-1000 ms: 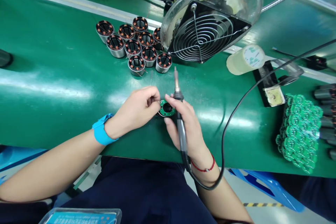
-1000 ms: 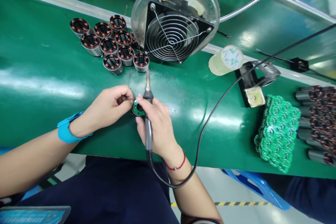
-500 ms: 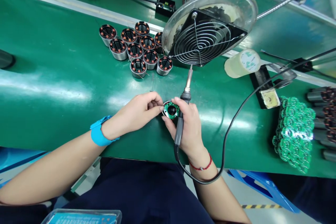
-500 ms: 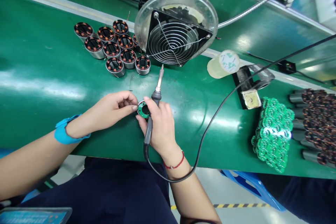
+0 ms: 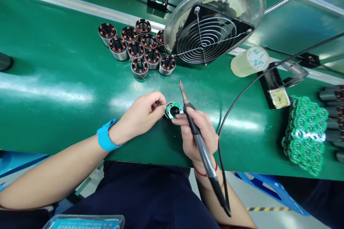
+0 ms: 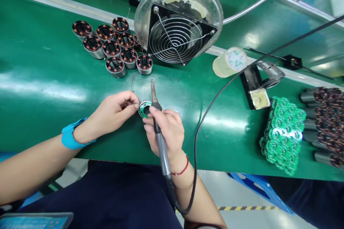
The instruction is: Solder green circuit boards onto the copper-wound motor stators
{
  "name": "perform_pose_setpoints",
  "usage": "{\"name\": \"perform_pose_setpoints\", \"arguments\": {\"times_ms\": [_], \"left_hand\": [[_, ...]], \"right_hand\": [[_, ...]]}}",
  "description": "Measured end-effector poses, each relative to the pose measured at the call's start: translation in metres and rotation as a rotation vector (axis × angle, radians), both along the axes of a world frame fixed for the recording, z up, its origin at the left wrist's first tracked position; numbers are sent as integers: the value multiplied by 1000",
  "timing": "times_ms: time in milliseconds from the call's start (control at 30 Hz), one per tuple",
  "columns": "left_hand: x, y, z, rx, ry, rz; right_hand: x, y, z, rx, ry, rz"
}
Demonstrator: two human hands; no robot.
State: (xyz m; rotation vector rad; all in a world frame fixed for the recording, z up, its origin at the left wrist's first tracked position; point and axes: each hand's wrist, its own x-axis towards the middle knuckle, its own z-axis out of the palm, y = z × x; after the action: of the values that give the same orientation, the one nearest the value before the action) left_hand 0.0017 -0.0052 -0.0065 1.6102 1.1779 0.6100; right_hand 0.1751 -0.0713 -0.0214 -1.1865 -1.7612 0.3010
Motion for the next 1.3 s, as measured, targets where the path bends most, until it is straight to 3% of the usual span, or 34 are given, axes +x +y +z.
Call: {"name": "perform_pose_setpoints", "arguments": {"times_ms": [133, 333, 600, 700, 833, 1067, 1133, 1200, 1300], "left_hand": [[1, -2, -1, 43, 35, 21], [4, -2, -2, 99, 82, 29], [5, -4, -2, 158, 126, 32], [5, -4, -3, 182, 135, 35], [8, -5, -3, 200, 160, 43], [1, -3, -8, 172, 117, 71], [-1, -3, -10, 307, 102, 3], [0, -5, -12, 488, 142, -193], [3, -9, -10, 640, 370, -432]], "right_hand": [[5, -6, -6, 60, 151, -67], [6, -7, -6, 111, 200, -94], [10, -8, -7, 67, 41, -98], [5, -1, -7, -42, -44, -99], [0, 9, -5, -193, -244, 16], [2, 10, -8, -199, -181, 35], [4, 8, -13, -174, -76, -11], [6, 6, -17, -137, 50, -92], [11, 3, -14, -64, 179, -218]]}}
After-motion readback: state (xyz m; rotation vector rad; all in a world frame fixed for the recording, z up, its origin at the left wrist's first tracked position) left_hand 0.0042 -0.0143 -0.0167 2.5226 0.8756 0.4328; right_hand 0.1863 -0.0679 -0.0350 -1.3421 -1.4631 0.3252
